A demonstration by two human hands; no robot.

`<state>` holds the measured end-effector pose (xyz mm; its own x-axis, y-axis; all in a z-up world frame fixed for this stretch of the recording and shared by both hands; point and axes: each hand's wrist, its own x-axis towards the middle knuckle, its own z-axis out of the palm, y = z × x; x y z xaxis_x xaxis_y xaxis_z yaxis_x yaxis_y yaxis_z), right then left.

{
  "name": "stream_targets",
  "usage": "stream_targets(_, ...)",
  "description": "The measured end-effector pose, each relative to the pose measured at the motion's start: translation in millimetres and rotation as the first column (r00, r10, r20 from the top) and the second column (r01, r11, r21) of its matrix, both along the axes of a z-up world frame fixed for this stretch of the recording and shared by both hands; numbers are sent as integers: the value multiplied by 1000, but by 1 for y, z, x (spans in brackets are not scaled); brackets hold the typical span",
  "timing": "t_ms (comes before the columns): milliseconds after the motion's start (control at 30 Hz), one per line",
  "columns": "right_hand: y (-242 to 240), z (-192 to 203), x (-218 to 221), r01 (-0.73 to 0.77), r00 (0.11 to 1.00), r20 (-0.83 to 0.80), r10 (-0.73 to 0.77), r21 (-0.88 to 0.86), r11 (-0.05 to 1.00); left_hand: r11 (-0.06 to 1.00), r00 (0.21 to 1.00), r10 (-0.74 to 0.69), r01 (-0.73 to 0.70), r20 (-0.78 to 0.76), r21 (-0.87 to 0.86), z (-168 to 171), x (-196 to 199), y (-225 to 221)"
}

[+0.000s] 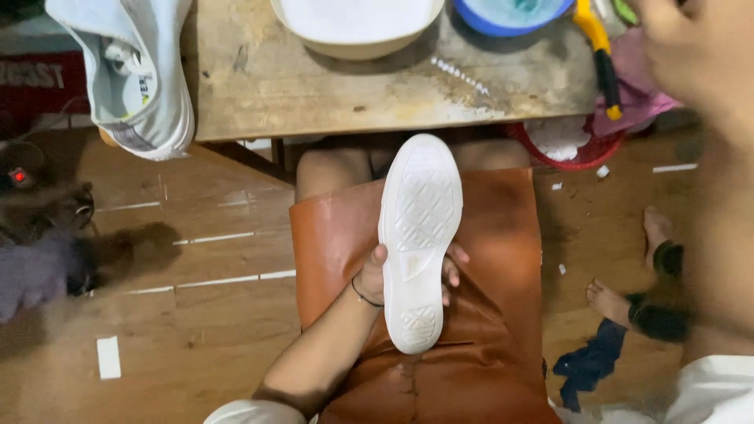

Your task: Cleaning a white shoe sole using a brush, cleaning solution, and a cloth.

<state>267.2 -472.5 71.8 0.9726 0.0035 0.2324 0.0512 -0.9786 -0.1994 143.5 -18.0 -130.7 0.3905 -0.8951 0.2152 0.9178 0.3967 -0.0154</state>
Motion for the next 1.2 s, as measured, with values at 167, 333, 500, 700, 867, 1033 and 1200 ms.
stream_targets(167,112,51,-70,-131,961,-195,197,306,943,998,999,-6,8,-37,56,-10,-4,4)
stream_targets(333,203,24,-112,-387,803,-404,439,207,898,981,992,96,-81,-80,178,-12,-9,3)
stream_targets(500,243,-52,-161,-719,689,110,716,-17,694,940,969,244,-248,49,235,6,-14,-16)
stream_targets(700,243,-35,-147,-758,626,233,744,-37,651,934,987,161,-149,-10,324,52,-46,-6)
stream_targets(867,229,-17,-125,-772,593,214,776,-122,624,907,995,98,-94,11,411,38,-54,0)
stream_targets(1033,252,-22,-129,-931,363,242,900,54,361,891,999,41,-27,-20,453,35,-49,3)
stream_targets(1200,267,-26,-143,-929,362,251,898,19,369,874,998,39,-16,-39,485,25,-58,6)
